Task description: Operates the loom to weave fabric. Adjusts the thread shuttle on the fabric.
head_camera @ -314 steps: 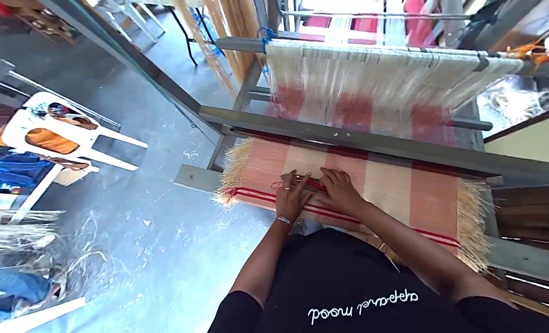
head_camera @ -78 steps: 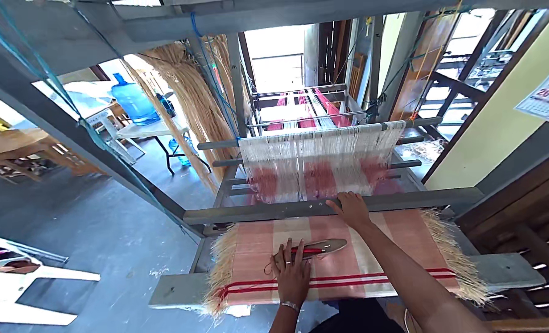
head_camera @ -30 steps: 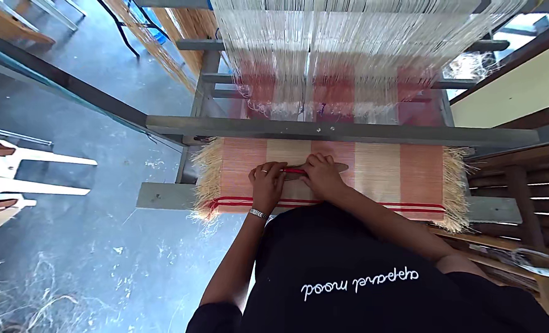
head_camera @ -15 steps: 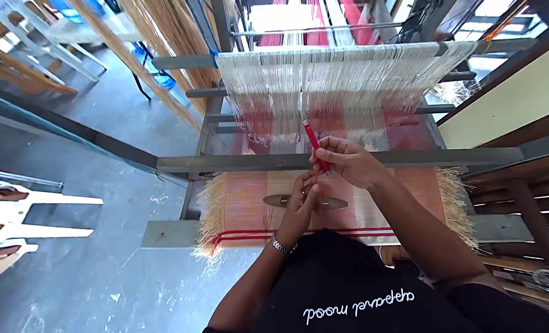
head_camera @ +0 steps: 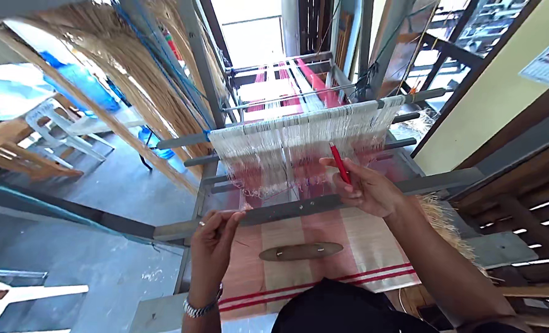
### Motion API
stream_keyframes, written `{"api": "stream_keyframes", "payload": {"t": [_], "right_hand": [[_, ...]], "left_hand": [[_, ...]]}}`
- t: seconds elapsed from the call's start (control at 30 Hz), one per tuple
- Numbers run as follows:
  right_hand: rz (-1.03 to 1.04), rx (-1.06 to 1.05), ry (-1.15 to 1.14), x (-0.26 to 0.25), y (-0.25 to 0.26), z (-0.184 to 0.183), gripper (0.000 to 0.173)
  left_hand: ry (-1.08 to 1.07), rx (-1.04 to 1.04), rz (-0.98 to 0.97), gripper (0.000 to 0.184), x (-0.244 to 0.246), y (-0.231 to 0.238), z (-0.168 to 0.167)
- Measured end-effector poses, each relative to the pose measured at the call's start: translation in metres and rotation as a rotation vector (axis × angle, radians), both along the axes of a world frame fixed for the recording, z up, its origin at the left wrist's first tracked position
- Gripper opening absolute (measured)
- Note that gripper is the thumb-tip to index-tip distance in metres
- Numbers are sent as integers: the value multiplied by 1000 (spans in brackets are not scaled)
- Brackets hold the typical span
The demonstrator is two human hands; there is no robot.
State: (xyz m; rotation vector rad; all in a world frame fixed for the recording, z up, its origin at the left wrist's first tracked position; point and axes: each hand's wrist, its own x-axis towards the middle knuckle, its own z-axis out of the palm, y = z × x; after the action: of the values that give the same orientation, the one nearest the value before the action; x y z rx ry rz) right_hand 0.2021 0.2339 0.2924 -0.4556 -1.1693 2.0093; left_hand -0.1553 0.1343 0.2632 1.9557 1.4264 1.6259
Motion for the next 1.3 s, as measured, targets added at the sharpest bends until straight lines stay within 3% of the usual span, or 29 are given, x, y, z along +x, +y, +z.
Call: {"api": "stream_keyframes", "payload": {"t": [0.27, 0.4, 0.5, 0.6, 0.67, 0.73, 0.8, 1.0, 1.3], "right_hand": [[-334, 41, 423, 64, 3, 9, 30], [-609, -25, 382, 92, 1, 9, 36], [-824, 55, 282, 61, -13, 19, 39], [-526, 384, 100, 3, -43, 20, 25], [-301, 599, -199, -36, -64, 20, 34], [-175, 691, -398, -60, -76, 14, 40], [-120, 676, -451, -66, -74, 8, 36], [-214, 671, -483, -43, -64, 3, 26], [-477, 431, -493, 3, -57, -14, 19]], "left_hand": [[-10, -1, 200, 20, -67, -31, 12], [-89, -45, 136, 18, -68, -46, 20], [-5, -40, -17, 19, -35, -39, 29], [225, -32, -149, 21, 22, -26, 39], [342, -23, -170, 21, 57, -22, 45], [390, 18, -137, 21, 76, -18, 48], [409, 12, -116, 21, 82, -15, 48], [219, -37, -240, 17, 68, -12, 35], [25, -20, -40, 17, 11, -15, 22]]}}
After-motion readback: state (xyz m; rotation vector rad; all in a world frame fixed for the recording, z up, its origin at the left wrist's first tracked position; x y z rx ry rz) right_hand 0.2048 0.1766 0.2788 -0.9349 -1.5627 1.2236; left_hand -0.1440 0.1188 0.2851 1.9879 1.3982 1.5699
